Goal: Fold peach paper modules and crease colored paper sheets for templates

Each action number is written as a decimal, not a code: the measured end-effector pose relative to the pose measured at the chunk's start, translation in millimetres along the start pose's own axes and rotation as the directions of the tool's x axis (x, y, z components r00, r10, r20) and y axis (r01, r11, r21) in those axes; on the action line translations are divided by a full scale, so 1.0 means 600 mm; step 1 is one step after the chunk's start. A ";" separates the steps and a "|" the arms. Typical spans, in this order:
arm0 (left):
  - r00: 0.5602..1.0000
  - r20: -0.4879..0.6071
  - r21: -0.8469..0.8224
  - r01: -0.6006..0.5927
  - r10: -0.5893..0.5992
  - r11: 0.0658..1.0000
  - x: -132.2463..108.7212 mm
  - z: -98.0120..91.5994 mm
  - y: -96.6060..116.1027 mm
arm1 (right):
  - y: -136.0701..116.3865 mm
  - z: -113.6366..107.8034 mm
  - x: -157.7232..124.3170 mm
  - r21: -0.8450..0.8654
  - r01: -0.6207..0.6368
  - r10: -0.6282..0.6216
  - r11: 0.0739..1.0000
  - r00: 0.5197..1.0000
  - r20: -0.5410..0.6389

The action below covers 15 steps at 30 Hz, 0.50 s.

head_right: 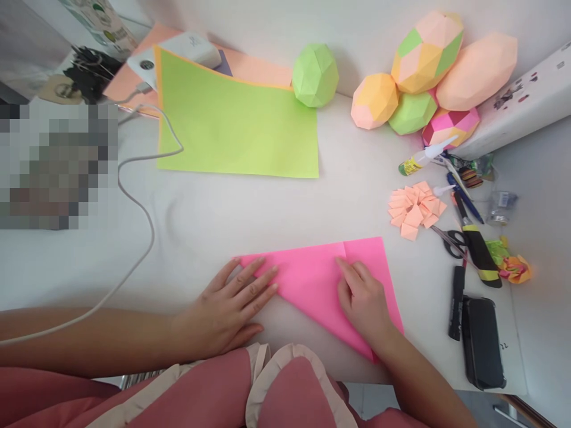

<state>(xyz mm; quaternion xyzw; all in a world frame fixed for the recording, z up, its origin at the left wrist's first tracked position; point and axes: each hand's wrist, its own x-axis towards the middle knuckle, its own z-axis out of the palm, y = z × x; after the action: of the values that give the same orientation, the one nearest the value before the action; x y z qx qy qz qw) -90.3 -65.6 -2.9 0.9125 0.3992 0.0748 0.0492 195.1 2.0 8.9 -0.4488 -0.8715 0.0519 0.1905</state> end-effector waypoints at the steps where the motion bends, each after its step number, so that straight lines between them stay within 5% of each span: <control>1: 1.000 0.000 0.000 0.000 0.000 1.000 0.000 0.000 0.000 | 0.000 0.000 0.000 0.002 -0.001 0.001 1.000 1.000 0.001; 15: 1.000 0.001 -0.007 -0.002 0.002 1.000 0.000 -0.003 -0.002 | 0.001 -0.002 0.004 0.008 0.009 -0.009 1.000 1.000 -0.024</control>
<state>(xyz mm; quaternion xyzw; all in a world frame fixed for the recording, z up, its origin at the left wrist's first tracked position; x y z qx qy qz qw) -91.5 -64.7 -1.6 0.9128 0.3979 0.0760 0.0526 194.7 3.8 10.4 -0.4446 -0.8710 0.0492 0.2029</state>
